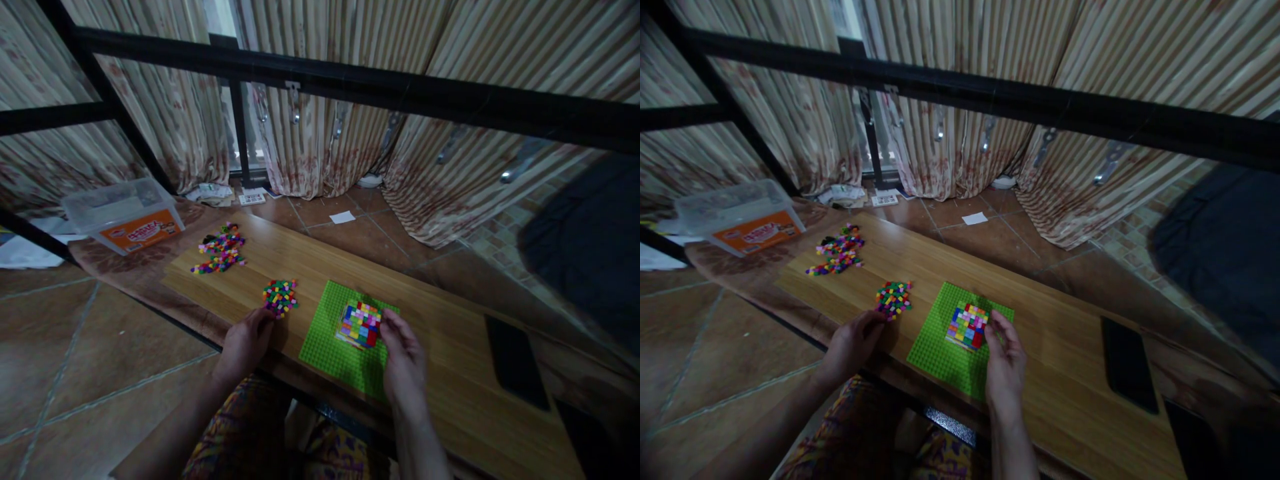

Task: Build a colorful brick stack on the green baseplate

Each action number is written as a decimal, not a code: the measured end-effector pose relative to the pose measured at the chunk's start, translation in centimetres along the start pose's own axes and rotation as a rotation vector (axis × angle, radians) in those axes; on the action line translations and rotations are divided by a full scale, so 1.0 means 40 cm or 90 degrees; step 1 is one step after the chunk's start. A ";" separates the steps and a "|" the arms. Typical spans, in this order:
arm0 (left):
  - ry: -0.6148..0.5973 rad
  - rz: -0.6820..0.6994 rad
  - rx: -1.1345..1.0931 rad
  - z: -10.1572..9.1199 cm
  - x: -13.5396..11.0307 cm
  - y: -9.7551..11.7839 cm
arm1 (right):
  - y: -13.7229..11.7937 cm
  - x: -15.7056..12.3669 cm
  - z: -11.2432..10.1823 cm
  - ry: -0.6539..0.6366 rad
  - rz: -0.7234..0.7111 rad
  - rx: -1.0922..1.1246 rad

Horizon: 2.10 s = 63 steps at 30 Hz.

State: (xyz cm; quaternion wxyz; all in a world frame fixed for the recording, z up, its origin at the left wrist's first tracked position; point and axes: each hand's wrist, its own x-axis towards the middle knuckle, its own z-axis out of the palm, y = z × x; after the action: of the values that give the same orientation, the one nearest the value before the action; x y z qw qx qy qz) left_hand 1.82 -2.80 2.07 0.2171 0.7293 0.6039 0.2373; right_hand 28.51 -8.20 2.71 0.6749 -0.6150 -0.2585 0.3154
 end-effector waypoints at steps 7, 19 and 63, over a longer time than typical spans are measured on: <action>-0.010 -0.007 0.014 0.001 0.001 0.000 | -0.002 -0.003 0.014 -0.014 0.052 0.114; -0.004 -0.006 0.020 0.001 0.002 0.001 | 0.010 0.001 0.015 -0.045 0.018 0.105; 0.002 -0.039 0.044 -0.044 -0.019 -0.048 | 0.066 -0.217 0.230 -0.378 -0.379 -0.476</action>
State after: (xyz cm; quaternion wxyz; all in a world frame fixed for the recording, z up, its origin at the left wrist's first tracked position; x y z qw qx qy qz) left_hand -0.88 -3.15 2.25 0.1977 0.7171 0.6342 0.2108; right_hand 15.64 -8.40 1.43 0.3691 -0.5973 -0.6943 0.1578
